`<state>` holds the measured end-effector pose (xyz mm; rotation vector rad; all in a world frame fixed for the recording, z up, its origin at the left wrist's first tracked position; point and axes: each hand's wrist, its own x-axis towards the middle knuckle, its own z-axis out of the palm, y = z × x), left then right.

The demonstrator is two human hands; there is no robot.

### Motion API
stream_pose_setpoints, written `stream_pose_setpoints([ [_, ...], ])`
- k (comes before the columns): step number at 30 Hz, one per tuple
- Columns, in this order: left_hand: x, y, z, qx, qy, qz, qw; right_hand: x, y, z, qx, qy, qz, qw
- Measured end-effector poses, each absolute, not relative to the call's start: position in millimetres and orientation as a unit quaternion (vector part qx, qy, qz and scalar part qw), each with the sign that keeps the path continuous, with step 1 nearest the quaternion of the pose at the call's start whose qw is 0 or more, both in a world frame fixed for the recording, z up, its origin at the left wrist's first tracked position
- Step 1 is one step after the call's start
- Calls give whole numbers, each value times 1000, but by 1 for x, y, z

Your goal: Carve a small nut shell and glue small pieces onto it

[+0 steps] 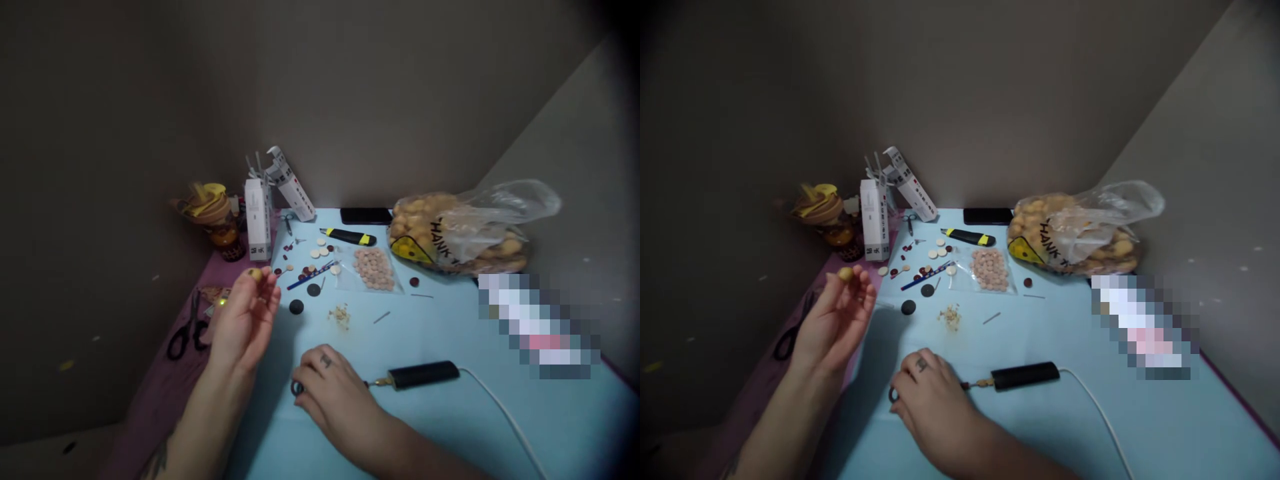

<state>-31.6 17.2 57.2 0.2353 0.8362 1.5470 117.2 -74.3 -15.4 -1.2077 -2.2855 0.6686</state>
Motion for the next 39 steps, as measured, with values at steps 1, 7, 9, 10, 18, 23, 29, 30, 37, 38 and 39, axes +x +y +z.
stream_pose_setpoints([
  [1,-30,16,54,118,382,654,642,114,-74,-16,-453,-833,224,225],
  [7,-9,-2,26,332,421,538,651,133,-62,-6,-483,-769,197,369],
  [9,-7,-7,24,413,418,506,631,148,-60,0,-500,-710,185,460],
  [10,-6,-9,25,442,412,488,629,154,-60,4,-507,-686,174,492],
  [18,-4,-21,43,568,334,354,664,170,-67,20,-473,-714,91,509],
  [23,-2,-23,36,554,331,341,683,166,-67,23,-462,-716,69,518],
  [29,3,-22,32,439,366,395,719,166,-67,25,-463,-712,55,526],
  [30,4,-22,33,435,367,392,723,166,-67,25,-461,-712,55,527],
  [37,3,-26,32,388,337,372,773,166,-67,25,-453,-714,61,530],
  [38,3,-27,32,387,333,372,775,166,-68,25,-452,-714,64,531],
  [39,4,-27,31,387,329,372,777,166,-68,26,-452,-714,66,531],
])
